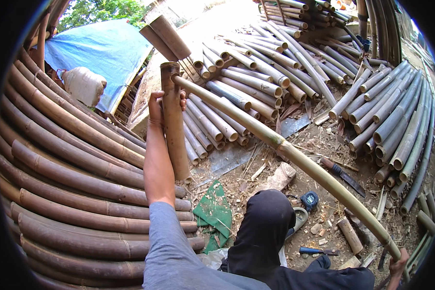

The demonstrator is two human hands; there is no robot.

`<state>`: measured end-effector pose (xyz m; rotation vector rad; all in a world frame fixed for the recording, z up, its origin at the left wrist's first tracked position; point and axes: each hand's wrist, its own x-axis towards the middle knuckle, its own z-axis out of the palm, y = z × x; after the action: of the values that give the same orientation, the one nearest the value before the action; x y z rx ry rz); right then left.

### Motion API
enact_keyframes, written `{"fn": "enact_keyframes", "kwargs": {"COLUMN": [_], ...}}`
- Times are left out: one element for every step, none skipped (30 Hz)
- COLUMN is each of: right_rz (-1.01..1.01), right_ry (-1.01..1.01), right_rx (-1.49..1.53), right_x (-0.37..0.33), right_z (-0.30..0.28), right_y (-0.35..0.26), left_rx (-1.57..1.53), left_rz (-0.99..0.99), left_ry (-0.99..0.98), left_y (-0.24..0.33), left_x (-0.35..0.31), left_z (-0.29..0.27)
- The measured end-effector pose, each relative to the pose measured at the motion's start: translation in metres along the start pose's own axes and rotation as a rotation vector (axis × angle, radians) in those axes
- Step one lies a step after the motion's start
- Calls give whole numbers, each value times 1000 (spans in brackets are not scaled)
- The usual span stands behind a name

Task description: The person sits on the ground and uses a hammer and chisel to carve and shape a short piece of bamboo. They then insert a long bamboo pole into the carved piece and use a hammer to drive it in, creating a joint.

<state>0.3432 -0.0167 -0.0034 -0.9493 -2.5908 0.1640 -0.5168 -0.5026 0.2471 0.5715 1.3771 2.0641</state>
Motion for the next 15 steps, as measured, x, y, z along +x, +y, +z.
{"fn": "enact_keyframes", "kwargs": {"right_rz": [-9,-17,-18,-7,5,17,18,22,25,27,48,38,27,15,13], "right_ry": [6,12,29,14,0,-15,-29,-34,-34,-35,-46,-51,-57,-63,-50], "right_rx": [13,26,22,2,-17,-37,-58,-48,-33,-17,-37,-62,-86,-109,-104], "right_x": [-4,-7,-11,-12,-11,-12,-14,-17,-18,-19,-20,-25,-30,-37,-44], "right_z": [0,0,-3,-6,-9,-11,-8,-10,-7,-4,-1,-1,0,0,0], "right_y": [-3,-5,-5,-7,-11,-13,-9,-7,-7,-6,-3,-1,1,4,8], "left_rx": [25,49,67,104,142,179,176,180,189,199,177,157,136,115,134], "left_rz": [-28,-56,-86,-111,-137,-162,-182,-192,-199,-205,-224,-225,-226,-227,-227], "left_ry": [-23,-46,-82,-106,-130,-156,-153,-154,-154,-154,-163,-182,-200,-217,-225], "left_y": [4,8,7,5,4,2,-2,-5,-5,-4,-4,-2,1,5,12], "left_x": [-2,-3,0,1,0,1,8,8,6,6,11,13,14,14,13], "left_z": [-1,-1,2,6,13,17,15,16,18,19,11,14,16,18,27]}}
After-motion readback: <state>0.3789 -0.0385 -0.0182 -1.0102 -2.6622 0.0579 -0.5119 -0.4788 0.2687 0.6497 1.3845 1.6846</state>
